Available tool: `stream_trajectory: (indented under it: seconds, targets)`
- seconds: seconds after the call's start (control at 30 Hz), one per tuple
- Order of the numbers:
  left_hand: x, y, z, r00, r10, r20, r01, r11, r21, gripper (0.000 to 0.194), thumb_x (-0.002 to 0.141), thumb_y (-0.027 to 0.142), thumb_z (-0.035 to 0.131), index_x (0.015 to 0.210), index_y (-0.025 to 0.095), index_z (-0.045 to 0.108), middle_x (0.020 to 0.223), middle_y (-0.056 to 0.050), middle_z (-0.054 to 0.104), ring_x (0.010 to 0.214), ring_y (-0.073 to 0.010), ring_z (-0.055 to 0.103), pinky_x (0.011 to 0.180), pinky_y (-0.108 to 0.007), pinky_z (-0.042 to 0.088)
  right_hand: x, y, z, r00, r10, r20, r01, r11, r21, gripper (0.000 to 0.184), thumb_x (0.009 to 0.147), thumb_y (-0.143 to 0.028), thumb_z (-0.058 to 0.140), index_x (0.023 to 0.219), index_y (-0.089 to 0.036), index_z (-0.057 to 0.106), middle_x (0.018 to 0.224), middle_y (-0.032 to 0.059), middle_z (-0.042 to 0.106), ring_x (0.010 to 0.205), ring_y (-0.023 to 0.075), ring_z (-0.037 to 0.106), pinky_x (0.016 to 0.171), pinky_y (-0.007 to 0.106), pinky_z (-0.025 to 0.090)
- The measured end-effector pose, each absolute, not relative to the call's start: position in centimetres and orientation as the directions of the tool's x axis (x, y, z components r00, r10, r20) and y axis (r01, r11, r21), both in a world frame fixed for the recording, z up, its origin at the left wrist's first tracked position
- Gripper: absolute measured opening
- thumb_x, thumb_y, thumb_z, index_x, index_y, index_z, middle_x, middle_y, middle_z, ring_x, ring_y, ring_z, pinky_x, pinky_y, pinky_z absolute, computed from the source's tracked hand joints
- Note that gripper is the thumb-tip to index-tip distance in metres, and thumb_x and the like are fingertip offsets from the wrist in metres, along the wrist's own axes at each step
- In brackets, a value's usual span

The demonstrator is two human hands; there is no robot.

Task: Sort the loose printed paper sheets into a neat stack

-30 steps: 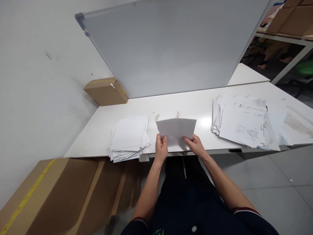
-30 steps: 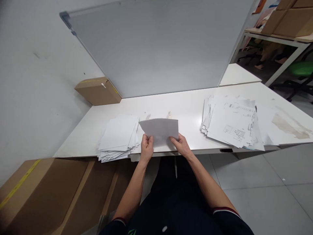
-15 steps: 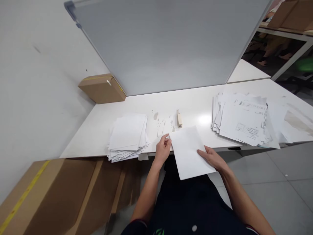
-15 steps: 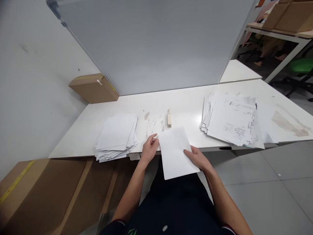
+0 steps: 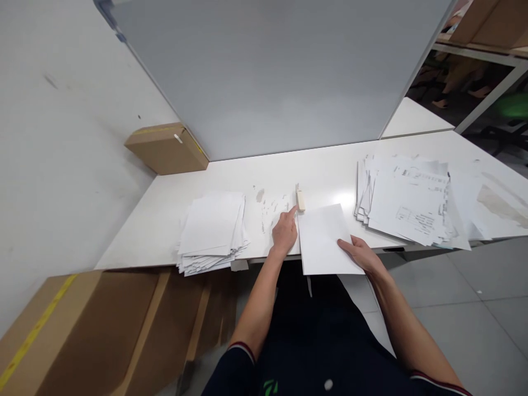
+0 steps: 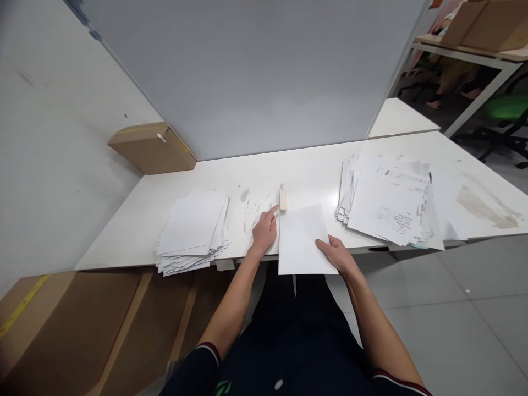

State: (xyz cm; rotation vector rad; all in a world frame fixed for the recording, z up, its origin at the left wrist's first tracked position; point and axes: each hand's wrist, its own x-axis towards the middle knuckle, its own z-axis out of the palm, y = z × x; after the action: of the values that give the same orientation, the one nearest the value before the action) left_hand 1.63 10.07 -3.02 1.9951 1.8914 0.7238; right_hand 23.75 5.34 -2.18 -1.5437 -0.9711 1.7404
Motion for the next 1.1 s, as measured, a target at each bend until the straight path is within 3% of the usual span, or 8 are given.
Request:
stream_trajectory:
  seconds: [0.27, 0.53, 0.67, 0.8, 0.9, 1.0, 1.1]
  targets:
    - [2.0, 10.7, -3.7, 0.025, 0.992, 0.122, 0.917, -0.071, 0.392, 0.056, 0.083, 0.008, 0.032, 0.128, 0.039, 0.037, 0.098, -0.003, 0.047, 0.075, -0.0137, 0.051, 0.059, -0.024, 0.038, 23.7, 5.5, -2.4, -0.126, 0.836, -0.534, -0.008, -0.539, -0.842, 0.041, 0.073, -0.035, 0.061, 0.108, -0.013, 0.058, 0.079, 0.0062, 0.07, 0.063, 0.0195, 0.064, 0.056, 0.028, 0.05]
    - [1.8, 10.3, -4.3, 0.051, 0.976, 0.21, 0.901, -0.136, 0.413, 0.056, 0.082, 0.007, 0.032, 0.131, 0.034, 0.035, 0.097, -0.005, 0.048, 0.075, -0.014, 0.052, 0.059, -0.024, 0.041, 24.2, 5.1, -2.0, -0.064, 0.885, -0.462, 0.051, -0.46, -0.887, 0.039, 0.072, -0.037, 0.06, 0.104, -0.014, 0.059, 0.078, 0.0057, 0.07, 0.066, 0.0204, 0.065, 0.055, 0.028, 0.05]
    - [1.2, 8.2, -4.2, 0.09, 0.93, 0.357, 0.802, -0.28, 0.527, 0.049, 0.086, 0.012, 0.03, 0.133, 0.024, 0.033, 0.103, -0.008, 0.051, 0.09, -0.0153, 0.052, 0.073, -0.026, 0.045, 27.2, 5.4, -1.1, 0.125, 0.901, -0.416, 0.083, -0.427, -0.9, 0.037, 0.07, -0.036, 0.063, 0.099, -0.013, 0.061, 0.071, 0.0054, 0.069, 0.062, 0.0199, 0.064, 0.052, 0.027, 0.05]
    - [-1.4, 5.0, -3.4, 0.031, 0.863, 0.504, 0.77, -0.342, 0.538, 0.037, 0.087, 0.016, 0.035, 0.122, 0.019, 0.047, 0.101, -0.008, 0.058, 0.096, -0.0163, 0.051, 0.085, -0.03, 0.043, 31.7, 7.1, 0.7, 0.404, 0.872, -0.276, 0.154, -0.363, -0.919, 0.034, 0.068, -0.037, 0.064, 0.095, -0.016, 0.061, 0.078, 0.0071, 0.068, 0.064, 0.0187, 0.063, 0.053, 0.027, 0.051]
    - [-5.4, 3.1, -2.4, -0.126, 0.781, 0.612, 0.848, -0.236, 0.475, 0.026, 0.084, 0.018, 0.043, 0.105, 0.018, 0.059, 0.094, -0.008, 0.062, 0.092, -0.0183, 0.053, 0.086, -0.035, 0.042, 34.5, 8.6, 2.7, 0.564, 0.796, -0.219, 0.24, -0.412, -0.879, 0.039, 0.068, -0.043, 0.061, 0.098, -0.019, 0.058, 0.094, 0.0109, 0.065, 0.077, 0.0233, 0.062, 0.052, 0.03, 0.051]
    - [-10.4, 2.0, -1.5, -0.255, 0.735, 0.628, 0.913, -0.029, 0.406, 0.025, 0.082, 0.024, 0.048, 0.103, 0.016, 0.06, 0.097, -0.01, 0.061, 0.097, -0.0212, 0.051, 0.091, -0.039, 0.038, 36.7, 9.4, 4.3, 0.681, 0.703, -0.206, 0.374, -0.575, -0.727, 0.053, 0.069, -0.055, 0.055, 0.111, -0.021, 0.052, 0.108, 0.0132, 0.059, 0.094, 0.0338, 0.057, 0.063, 0.042, 0.051]
    - [-14.6, 1.6, -1.2, -0.287, 0.793, 0.537, 0.943, 0.135, 0.305, 0.035, 0.078, 0.032, 0.053, 0.108, 0.015, 0.059, 0.112, -0.013, 0.054, 0.111, -0.0259, 0.044, 0.097, -0.042, 0.033, 38.2, 9.3, 4.3, 0.734, 0.679, 0.028, 0.558, -0.579, -0.595, 0.058, 0.077, -0.051, 0.046, 0.124, -0.016, 0.041, 0.114, 0.0176, 0.053, 0.11, 0.0404, 0.046, 0.087, 0.053, 0.041]
